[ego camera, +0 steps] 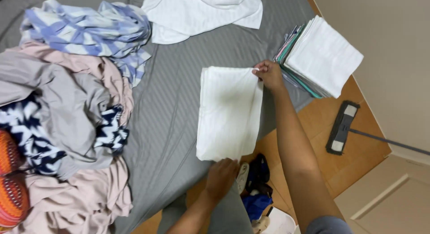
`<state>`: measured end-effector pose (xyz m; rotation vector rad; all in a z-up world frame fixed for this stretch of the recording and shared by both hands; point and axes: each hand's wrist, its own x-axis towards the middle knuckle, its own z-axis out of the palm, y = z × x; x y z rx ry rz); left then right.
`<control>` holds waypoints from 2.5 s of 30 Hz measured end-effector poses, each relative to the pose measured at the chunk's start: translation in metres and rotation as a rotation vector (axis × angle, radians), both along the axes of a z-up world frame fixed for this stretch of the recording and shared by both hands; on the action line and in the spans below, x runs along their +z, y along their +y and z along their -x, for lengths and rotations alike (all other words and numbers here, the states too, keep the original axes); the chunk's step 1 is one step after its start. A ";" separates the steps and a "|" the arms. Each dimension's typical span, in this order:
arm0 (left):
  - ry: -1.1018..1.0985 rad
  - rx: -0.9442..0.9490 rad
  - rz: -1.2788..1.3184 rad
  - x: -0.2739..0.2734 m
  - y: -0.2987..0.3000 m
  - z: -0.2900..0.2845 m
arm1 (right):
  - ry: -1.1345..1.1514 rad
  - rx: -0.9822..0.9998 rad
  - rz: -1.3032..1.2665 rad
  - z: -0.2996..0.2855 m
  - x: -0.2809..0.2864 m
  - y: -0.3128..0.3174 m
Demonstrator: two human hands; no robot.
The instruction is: The recorder is folding a series of white pillowcases on a bed and stacking them on a pile.
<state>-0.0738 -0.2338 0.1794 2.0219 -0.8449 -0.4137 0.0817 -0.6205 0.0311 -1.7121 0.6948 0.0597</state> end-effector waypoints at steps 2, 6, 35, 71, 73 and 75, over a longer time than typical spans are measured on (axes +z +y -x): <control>-0.020 -0.049 -0.029 -0.012 -0.036 0.011 | -0.021 -0.035 -0.060 0.013 -0.029 -0.027; -0.023 -0.127 -0.056 -0.040 -0.089 0.037 | -0.006 -0.080 -0.064 0.038 -0.060 -0.051; 0.529 0.533 -0.328 -0.151 0.066 0.020 | 0.251 -0.445 0.171 0.291 -0.023 0.215; 0.747 0.651 -0.345 -0.173 0.087 0.014 | 0.168 0.613 0.942 0.105 -0.012 0.086; 0.749 0.624 -0.360 -0.172 0.092 0.017 | 0.286 0.378 0.992 0.127 -0.036 0.066; 0.698 0.615 -0.329 -0.176 0.089 0.012 | 0.265 -0.238 0.900 0.150 -0.078 0.046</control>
